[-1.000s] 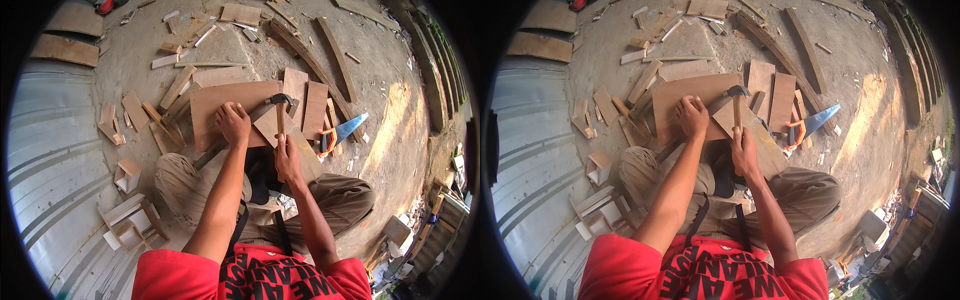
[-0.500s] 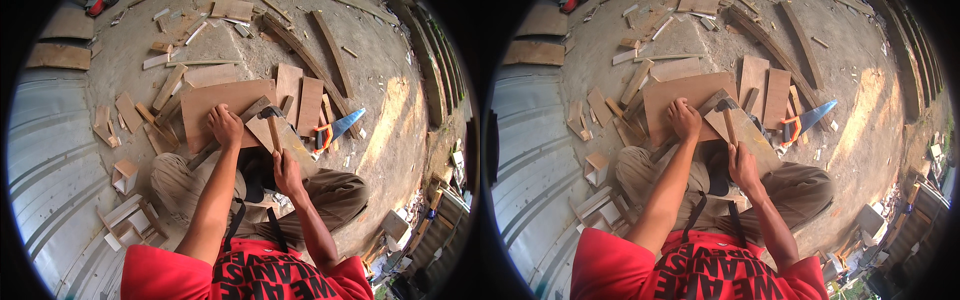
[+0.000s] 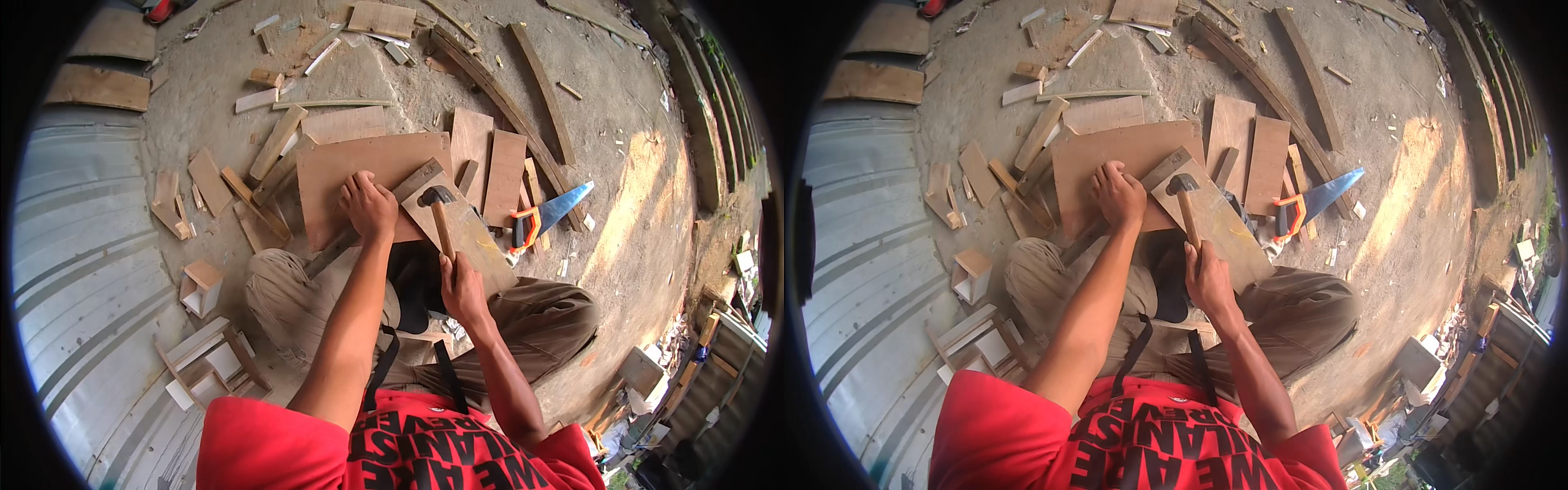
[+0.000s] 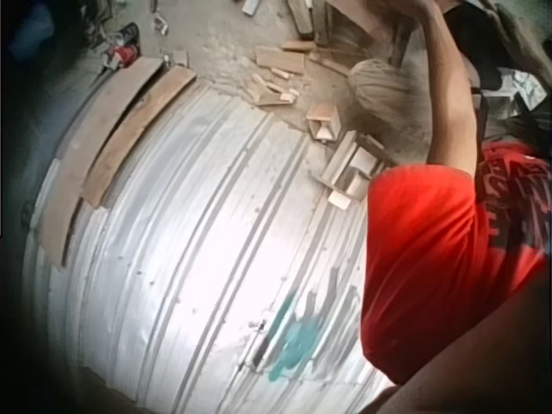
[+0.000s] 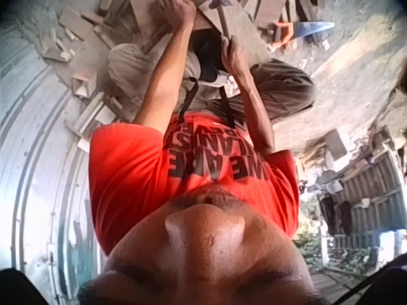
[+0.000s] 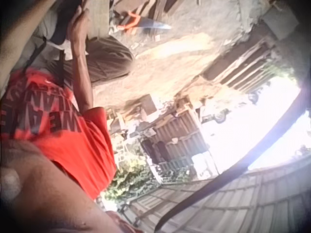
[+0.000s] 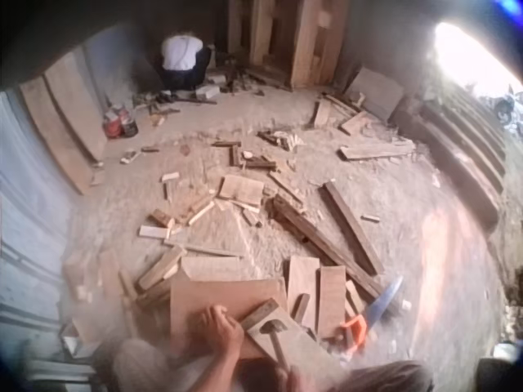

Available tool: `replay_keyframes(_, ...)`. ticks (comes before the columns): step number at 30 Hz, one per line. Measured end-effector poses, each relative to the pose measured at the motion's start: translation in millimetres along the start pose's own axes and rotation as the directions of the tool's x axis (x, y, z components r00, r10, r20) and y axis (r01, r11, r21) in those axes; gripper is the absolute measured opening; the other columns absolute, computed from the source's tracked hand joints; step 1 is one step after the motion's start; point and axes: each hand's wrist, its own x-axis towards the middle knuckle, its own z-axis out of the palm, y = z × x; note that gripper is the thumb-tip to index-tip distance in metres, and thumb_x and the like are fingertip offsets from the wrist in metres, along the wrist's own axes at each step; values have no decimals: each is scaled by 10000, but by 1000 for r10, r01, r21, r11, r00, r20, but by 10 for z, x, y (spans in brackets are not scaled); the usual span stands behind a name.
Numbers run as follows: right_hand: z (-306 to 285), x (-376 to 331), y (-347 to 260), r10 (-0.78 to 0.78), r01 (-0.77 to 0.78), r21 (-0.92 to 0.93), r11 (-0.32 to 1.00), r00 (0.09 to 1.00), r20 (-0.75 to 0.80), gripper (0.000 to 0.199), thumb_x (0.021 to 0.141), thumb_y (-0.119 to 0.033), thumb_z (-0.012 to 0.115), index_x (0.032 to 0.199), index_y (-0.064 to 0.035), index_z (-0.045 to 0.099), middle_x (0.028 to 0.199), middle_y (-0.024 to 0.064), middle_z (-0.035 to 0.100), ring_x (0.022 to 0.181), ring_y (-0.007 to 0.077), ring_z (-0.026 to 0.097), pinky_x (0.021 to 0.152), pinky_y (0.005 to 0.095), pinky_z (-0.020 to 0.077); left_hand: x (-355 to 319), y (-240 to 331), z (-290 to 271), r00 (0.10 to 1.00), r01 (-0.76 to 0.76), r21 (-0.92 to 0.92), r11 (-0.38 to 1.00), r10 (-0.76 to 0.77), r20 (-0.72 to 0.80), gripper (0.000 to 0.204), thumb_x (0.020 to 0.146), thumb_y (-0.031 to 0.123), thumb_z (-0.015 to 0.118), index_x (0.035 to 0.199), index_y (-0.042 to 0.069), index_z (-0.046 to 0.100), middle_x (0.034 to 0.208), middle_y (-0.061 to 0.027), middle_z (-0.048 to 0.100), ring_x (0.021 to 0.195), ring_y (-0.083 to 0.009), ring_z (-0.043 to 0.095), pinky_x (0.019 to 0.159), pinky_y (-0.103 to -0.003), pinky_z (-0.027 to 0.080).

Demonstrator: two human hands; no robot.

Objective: The person sits on the ground and assembles a small wooden frame by aligning planks and hammering nails into place. They repeatedly adjust the pieces and use a hammer to secure the joints.

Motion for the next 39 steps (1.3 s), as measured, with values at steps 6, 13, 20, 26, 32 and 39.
replay_keyframes(6, -346, 224, -567, 7, 35, 212, 977, 981, -196, 281, 1067, -253, 465, 958, 6, 474, 608, 197, 535, 512, 361, 549, 484, 437, 397, -3, 24, -23, 1000, 15, 53, 998, -14, -17, 217, 816, 103, 577, 1027, 114, 532, 1018, -104, 562, 1001, -315, 544, 834, -463, 419)
replay_keyframes(13, -15, 212, -47, -98, 92, -95, 991, 993, -63, 242, 1013, -194, 550, 931, 4, 440, 694, 346, 587, 716, 548, 575, 561, 597, 415, 23, 88, -51, 1000, -2, 16, 1000, 1, 19, 219, 816, 99, 574, 1029, 120, 529, 1028, -105, 565, 1013, -314, 545, 838, -457, 419)
replay_keyframes(20, -278, 173, -463, -93, 93, -10, 996, 987, -134, 197, 1028, -172, 535, 962, 0, 464, 611, 262, 558, 582, 472, 596, 477, 496, 408, -41, -18, 9, 999, 21, 23, 1000, -22, 23, 215, 831, 100, 571, 1041, 117, 527, 1045, -109, 572, 1033, -311, 546, 851, -457, 418)
replay_keyframes(26, -54, 490, -217, -212, 169, -211, 963, 957, -197, 190, 1028, -178, 517, 975, -3, 464, 635, 278, 587, 616, 508, 588, 528, 563, 423, 32, 112, -69, 999, 29, 19, 999, -30, 40, 237, 825, 82, 561, 1058, 115, 530, 1052, -111, 579, 1039, -327, 548, 862, -493, 423)
replay_keyframes(32, -256, 280, -235, -79, 72, -205, 976, 997, -25, 264, 1027, -234, 523, 963, 10, 444, 696, 328, 598, 671, 542, 584, 551, 590, 432, 51, 58, -21, 998, 39, 0, 999, -38, 53, 220, 836, 79, 559, 1051, 114, 528, 1063, -103, 579, 1040, -319, 549, 880, -491, 419)
replay_keyframes(39, -38, 433, -94, -138, 85, -396, 914, 985, -108, 227, 1018, -221, 525, 969, -14, 447, 659, 309, 605, 643, 521, 602, 532, 586, 461, 46, 111, -36, 1000, -26, 16, 1000, 26, 9, 221, 831, 104, 594, 1039, 135, 525, 1024, -95, 564, 998, -303, 550, 831, -455, 418)
